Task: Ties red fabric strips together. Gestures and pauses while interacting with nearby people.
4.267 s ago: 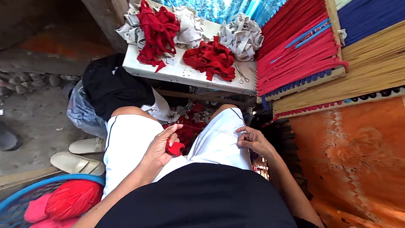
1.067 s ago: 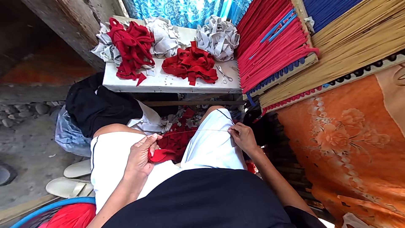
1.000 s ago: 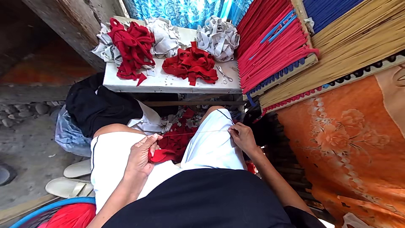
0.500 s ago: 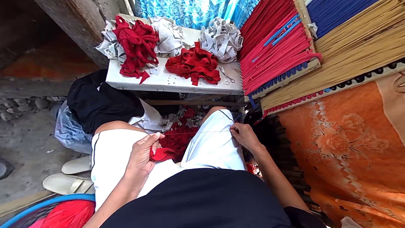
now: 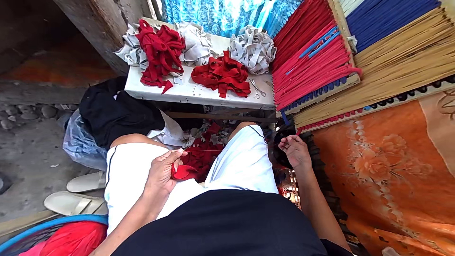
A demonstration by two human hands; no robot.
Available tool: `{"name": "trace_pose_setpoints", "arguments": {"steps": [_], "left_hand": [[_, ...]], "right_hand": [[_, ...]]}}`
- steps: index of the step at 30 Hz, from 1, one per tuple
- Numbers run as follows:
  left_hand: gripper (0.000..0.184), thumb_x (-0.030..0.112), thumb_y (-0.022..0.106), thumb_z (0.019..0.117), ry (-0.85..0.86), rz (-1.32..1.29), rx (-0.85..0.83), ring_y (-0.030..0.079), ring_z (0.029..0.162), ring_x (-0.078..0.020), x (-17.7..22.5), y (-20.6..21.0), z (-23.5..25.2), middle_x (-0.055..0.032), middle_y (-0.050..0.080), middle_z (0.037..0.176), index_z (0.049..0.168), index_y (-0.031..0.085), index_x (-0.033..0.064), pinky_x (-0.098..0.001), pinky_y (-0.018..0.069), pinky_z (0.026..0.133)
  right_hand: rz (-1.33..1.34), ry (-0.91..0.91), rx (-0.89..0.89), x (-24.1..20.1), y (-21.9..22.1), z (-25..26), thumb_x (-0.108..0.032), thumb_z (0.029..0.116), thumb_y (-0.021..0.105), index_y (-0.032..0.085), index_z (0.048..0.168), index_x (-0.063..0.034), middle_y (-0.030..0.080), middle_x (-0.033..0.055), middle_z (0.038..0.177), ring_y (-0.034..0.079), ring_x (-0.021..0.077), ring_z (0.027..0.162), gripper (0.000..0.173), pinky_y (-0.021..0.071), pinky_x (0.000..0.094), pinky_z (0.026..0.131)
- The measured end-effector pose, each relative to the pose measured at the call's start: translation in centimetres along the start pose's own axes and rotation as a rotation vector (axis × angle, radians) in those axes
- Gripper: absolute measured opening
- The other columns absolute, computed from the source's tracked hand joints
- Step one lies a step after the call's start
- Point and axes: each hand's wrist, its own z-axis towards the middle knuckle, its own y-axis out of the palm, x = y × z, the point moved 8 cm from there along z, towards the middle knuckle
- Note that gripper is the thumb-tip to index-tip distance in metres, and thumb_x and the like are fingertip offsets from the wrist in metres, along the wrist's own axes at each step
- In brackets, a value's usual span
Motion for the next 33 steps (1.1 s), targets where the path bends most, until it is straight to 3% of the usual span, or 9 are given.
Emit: {"name": "trace_pose_setpoints", "arguments": {"steps": [6, 10, 15, 21, 23, 25, 27, 30, 33], "left_hand": [[0.019, 0.001, 0.058, 0.0998, -0.003, 0.003, 0.059, 0.042, 0.040, -0.0003, 0.3, 0.6, -0.6, 0.0018, 0.056, 0.055, 0.084, 0.069, -0.0001, -0.0144, 0.0385, 0.040], [0.020, 0.005, 0.058, 0.1009, -0.090, -0.070, 0.033, 0.044, 0.040, -0.0027, 0.2, 0.8, -1.1, 0.0018, 0.051, 0.051, 0.086, 0.070, -0.0003, -0.0170, 0.0425, 0.042], [0.017, 0.008, 0.059, 0.1002, -0.292, -0.340, -0.042, 0.042, 0.040, -0.0042, -1.8, 1.8, -1.9, 0.0022, 0.047, 0.051, 0.092, 0.068, -0.0026, -0.0186, 0.0448, 0.043], [0.018, 0.013, 0.057, 0.1022, -0.367, -0.430, -0.068, 0.039, 0.039, -0.0044, -2.7, 2.7, -2.8, 0.0040, 0.042, 0.051, 0.098, 0.067, -0.0016, -0.0183, 0.0436, 0.042], [0.019, 0.014, 0.057, 0.1029, -0.375, -0.446, -0.080, 0.040, 0.039, -0.0047, -2.8, 2.8, -3.0, 0.0039, 0.042, 0.052, 0.100, 0.067, -0.0016, -0.0187, 0.0444, 0.043], [0.019, 0.014, 0.057, 0.1029, -0.378, -0.449, -0.087, 0.040, 0.040, -0.0045, -3.0, 2.9, -3.1, 0.0039, 0.043, 0.052, 0.100, 0.067, -0.0015, -0.0187, 0.0443, 0.044], [0.018, 0.013, 0.057, 0.1023, -0.393, -0.468, -0.086, 0.040, 0.040, -0.0050, -3.0, 2.9, -3.1, 0.0032, 0.043, 0.052, 0.097, 0.067, -0.0014, -0.0191, 0.0442, 0.044], [0.018, 0.012, 0.058, 0.1013, -0.423, -0.494, -0.087, 0.043, 0.041, -0.0055, -3.0, 3.1, -3.4, 0.0007, 0.048, 0.055, 0.093, 0.067, -0.0011, -0.0188, 0.0453, 0.044], [0.017, 0.012, 0.060, 0.1006, -0.449, -0.512, -0.091, 0.046, 0.042, -0.0067, -3.0, 3.3, -3.6, -0.0011, 0.050, 0.056, 0.089, 0.064, 0.0012, -0.0202, 0.0477, 0.046]], "right_hand": [[0.158, -0.021, 0.044, -1.4, -0.2, 0.0, -0.005, 0.1081, 0.039, 0.060, 0.092, -0.0117, 0.067, 0.0019, 0.077, 0.070, 0.0191, 0.072, 0.027, 0.0622, 0.0458, 0.082], [-0.020, -0.112, -0.031, -2.3, 1.4, 0.1, -0.007, 0.1078, 0.041, 0.059, 0.098, -0.0132, 0.069, 0.0001, 0.078, 0.070, 0.0147, 0.076, 0.022, 0.0604, 0.0357, 0.078], [-0.188, -0.241, -0.326, -2.2, 8.5, -2.1, -0.003, 0.1022, 0.052, 0.067, 0.101, -0.0096, 0.072, 0.0030, 0.086, 0.070, 0.0151, 0.076, 0.016, 0.0624, 0.0345, 0.077], [-0.422, -0.227, -0.727, 2.9, 18.5, -7.4, 0.001, 0.0935, 0.065, 0.073, 0.098, 0.0011, 0.072, 0.0096, 0.094, 0.069, 0.0191, 0.078, 0.010, 0.0616, 0.0386, 0.076], [-0.526, -0.364, -0.833, 4.1, 21.0, -9.6, -0.001, 0.0944, 0.066, 0.075, 0.099, 0.0021, 0.073, 0.0090, 0.096, 0.070, 0.0151, 0.081, 0.011, 0.0618, 0.0330, 0.078], [-0.666, -0.636, -0.918, 4.5, 22.8, -11.7, -0.005, 0.0966, 0.064, 0.076, 0.100, 0.0006, 0.074, 0.0076, 0.098, 0.071, 0.0113, 0.090, 0.013, 0.0604, 0.0288, 0.085], [-0.760, -0.838, -0.945, 4.8, 24.1, -13.5, -0.007, 0.0991, 0.062, 0.075, 0.106, 0.0013, 0.073, 0.0102, 0.099, 0.071, 0.0129, 0.090, 0.017, 0.0597, 0.0275, 0.085], [-0.828, -0.983, -0.951, 5.2, 25.1, -14.7, -0.007, 0.1009, 0.059, 0.072, 0.117, 0.0028, 0.071, 0.0133, 0.093, 0.069, 0.0184, 0.084, 0.023, 0.0589, 0.0298, 0.081], [-0.838, -1.044, -0.934, 5.6, 25.7, -14.9, -0.007, 0.1013, 0.058, 0.072, 0.119, 0.0017, 0.069, 0.0137, 0.093, 0.068, 0.0205, 0.084, 0.024, 0.0588, 0.0329, 0.080]]}}
